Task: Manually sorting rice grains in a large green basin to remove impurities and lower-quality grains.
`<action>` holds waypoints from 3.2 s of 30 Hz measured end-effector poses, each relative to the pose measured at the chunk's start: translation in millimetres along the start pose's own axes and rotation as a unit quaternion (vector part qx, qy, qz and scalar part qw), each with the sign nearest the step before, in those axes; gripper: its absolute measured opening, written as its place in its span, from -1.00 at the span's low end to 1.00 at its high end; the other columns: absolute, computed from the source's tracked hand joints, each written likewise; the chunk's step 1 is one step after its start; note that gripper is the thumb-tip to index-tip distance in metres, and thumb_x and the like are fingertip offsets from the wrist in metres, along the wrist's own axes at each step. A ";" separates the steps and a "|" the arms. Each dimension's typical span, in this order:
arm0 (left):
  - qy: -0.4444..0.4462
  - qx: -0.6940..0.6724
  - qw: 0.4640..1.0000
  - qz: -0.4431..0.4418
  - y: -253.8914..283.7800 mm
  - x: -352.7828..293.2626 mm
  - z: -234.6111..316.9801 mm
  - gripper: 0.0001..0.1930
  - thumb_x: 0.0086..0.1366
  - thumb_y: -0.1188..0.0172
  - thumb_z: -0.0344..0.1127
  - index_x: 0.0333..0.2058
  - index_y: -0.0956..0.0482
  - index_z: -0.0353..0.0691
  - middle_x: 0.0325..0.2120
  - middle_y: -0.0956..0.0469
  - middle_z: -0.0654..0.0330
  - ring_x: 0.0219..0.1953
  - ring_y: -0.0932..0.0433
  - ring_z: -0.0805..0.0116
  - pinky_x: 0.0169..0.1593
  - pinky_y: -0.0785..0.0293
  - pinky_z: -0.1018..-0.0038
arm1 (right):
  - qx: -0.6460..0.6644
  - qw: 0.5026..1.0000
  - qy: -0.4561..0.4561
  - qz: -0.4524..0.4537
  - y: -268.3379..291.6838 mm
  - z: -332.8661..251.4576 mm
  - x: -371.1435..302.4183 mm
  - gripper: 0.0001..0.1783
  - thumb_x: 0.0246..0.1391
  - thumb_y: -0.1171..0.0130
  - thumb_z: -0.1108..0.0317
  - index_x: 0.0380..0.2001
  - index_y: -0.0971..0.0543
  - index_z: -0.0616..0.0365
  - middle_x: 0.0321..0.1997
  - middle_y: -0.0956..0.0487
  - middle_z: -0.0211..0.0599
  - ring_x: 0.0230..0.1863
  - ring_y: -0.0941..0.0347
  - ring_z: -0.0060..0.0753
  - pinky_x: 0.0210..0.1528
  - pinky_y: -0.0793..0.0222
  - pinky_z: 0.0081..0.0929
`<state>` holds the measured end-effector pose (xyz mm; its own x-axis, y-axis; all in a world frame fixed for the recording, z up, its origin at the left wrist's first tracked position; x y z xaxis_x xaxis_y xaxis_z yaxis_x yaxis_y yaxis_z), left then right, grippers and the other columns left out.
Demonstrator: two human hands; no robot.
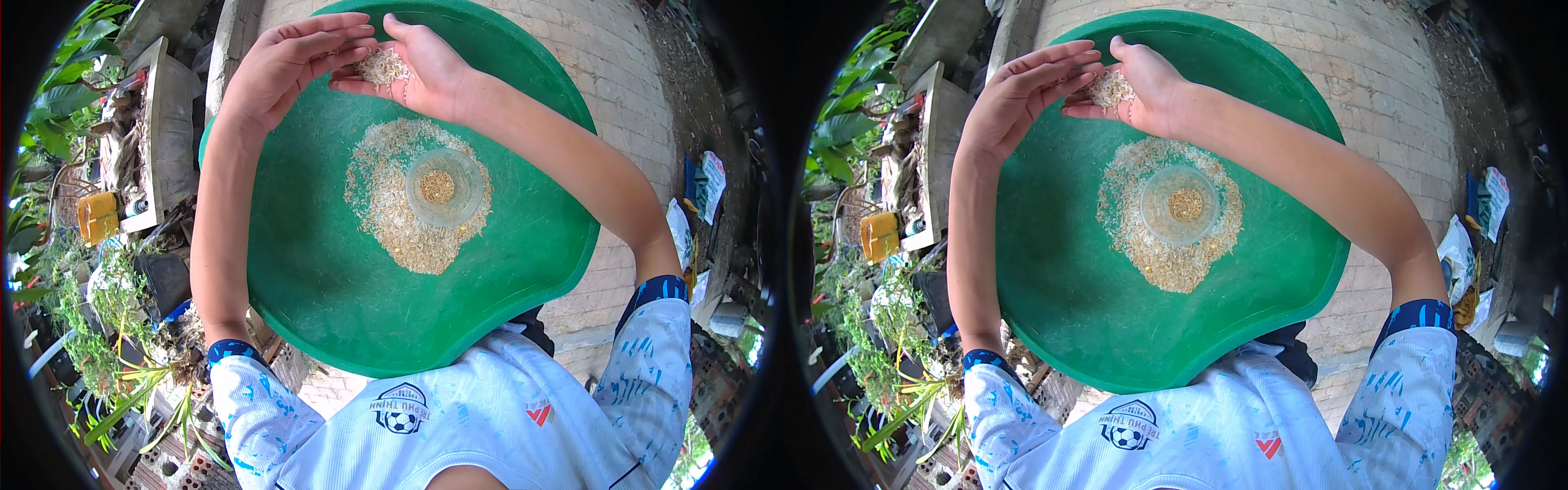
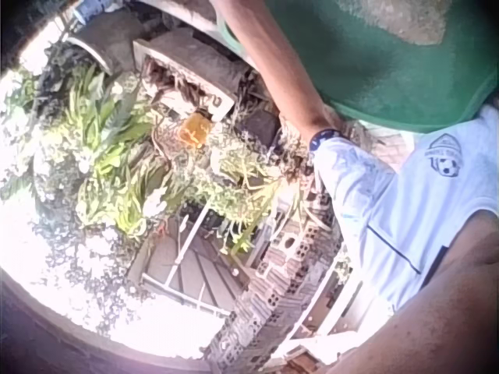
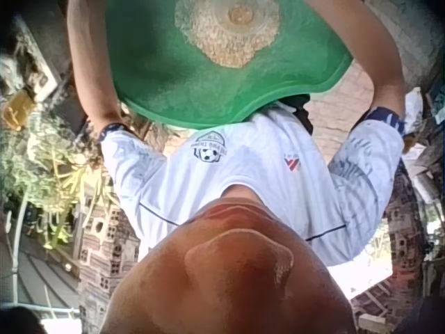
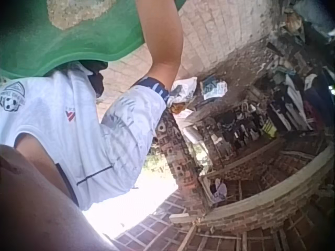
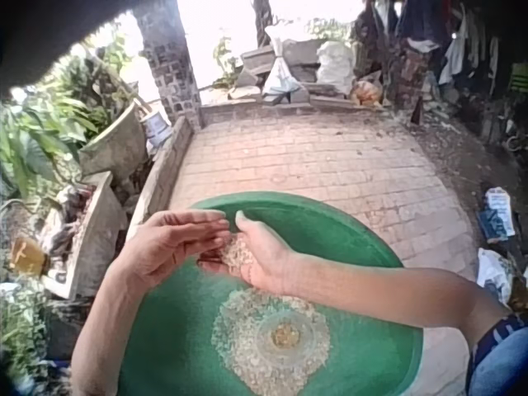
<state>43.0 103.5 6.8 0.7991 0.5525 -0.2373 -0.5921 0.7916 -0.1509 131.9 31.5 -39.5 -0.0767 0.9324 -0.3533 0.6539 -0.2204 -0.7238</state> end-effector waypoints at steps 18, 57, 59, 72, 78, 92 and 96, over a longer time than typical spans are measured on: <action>0.043 -0.075 0.996 -0.039 -16.5 -11.1 6.1 -0.62 0.46 0.16 -0.36 0.07 -0.42 -0.55 -0.04 -0.56 -0.11 0.01 -0.59 0.22 0.18 -0.49 0.43 | -0.010 0.999 -0.012 0.050 -0.9 -0.7 -3.6 -0.42 0.45 0.47 0.04 0.15 -0.29 0.33 0.10 -0.44 -0.06 0.20 -0.43 -0.15 0.29 -0.43 -0.18; -0.224 0.501 0.830 0.104 -49.5 -23.1 7.8 -0.83 0.12 -0.29 -0.47 -0.27 -0.66 -0.33 -0.38 -0.61 0.03 -0.35 -0.64 0.04 -0.23 -0.56 0.34 | -0.064 0.995 -0.029 0.067 8.8 6.9 0.8 -0.36 0.44 0.44 -0.03 -0.23 -0.47 0.34 -0.24 -0.55 -0.13 -0.18 -0.55 -0.33 -0.10 -0.56 -0.36; -0.222 0.489 0.837 0.106 -45.7 -20.2 9.3 -0.84 0.16 -0.27 -0.46 -0.26 -0.66 -0.33 -0.42 -0.65 0.05 -0.36 -0.66 0.17 -0.21 -0.57 0.39 | -0.059 0.996 -0.026 0.065 7.9 4.7 -1.3 -0.36 0.44 0.45 -0.02 -0.21 -0.46 0.35 -0.22 -0.55 -0.11 -0.17 -0.55 -0.31 -0.05 -0.57 -0.33; 0.040 -0.032 0.999 0.002 0.2 0.3 -10.7 -0.70 0.39 -0.01 -0.38 -0.04 -0.56 -0.45 -0.16 -0.62 0.03 -0.09 -0.62 0.33 0.10 -0.53 0.44 | 0.007 1.000 -0.025 0.014 5.0 2.4 5.0 -0.36 0.44 0.50 0.01 0.12 -0.24 0.47 0.08 -0.42 0.03 0.17 -0.44 -0.01 0.30 -0.41 -0.16; 0.034 -0.035 0.999 -0.021 -2.3 0.8 -9.2 -0.66 0.40 0.00 -0.37 0.02 -0.51 -0.50 -0.08 -0.60 -0.05 -0.01 -0.62 0.25 0.14 -0.52 0.39 | -0.012 1.000 -0.019 0.011 2.4 -0.4 2.0 -0.37 0.45 0.52 0.02 0.14 -0.23 0.43 0.11 -0.40 0.02 0.18 -0.43 -0.03 0.30 -0.42 -0.13; -0.084 0.222 0.971 0.018 -7.8 -0.3 -3.5 -0.80 0.26 -0.19 -0.50 -0.15 -0.67 -0.36 -0.30 -0.68 0.13 -0.22 -0.66 0.43 -0.06 -0.59 0.53 | -0.015 1.000 -0.024 0.008 2.3 0.9 2.5 -0.38 0.45 0.49 0.01 0.14 -0.24 0.42 0.12 -0.40 0.00 0.19 -0.42 -0.10 0.34 -0.36 -0.12; -0.136 0.291 0.947 0.025 -16.5 -4.1 2.8 -0.80 0.27 -0.18 -0.53 -0.15 -0.67 -0.36 -0.33 -0.69 0.18 -0.26 -0.66 0.47 -0.15 -0.59 0.55 | -0.023 0.999 -0.030 0.013 3.6 2.7 2.6 -0.39 0.45 0.48 0.01 0.14 -0.26 0.38 0.12 -0.41 -0.02 0.19 -0.41 -0.12 0.32 -0.39 -0.10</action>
<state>49.8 88.9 12.9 0.8162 0.5765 0.0380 -0.5350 0.7293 0.4266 132.0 32.3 -44.6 -0.1035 0.9069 -0.4084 0.6905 -0.2300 -0.6858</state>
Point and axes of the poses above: each hand's wrist, its own x-axis towards the middle knuckle, its own y-axis out of the back of the hand, z = x × y, the point moved 7 cm from there along x, towards the middle knuckle
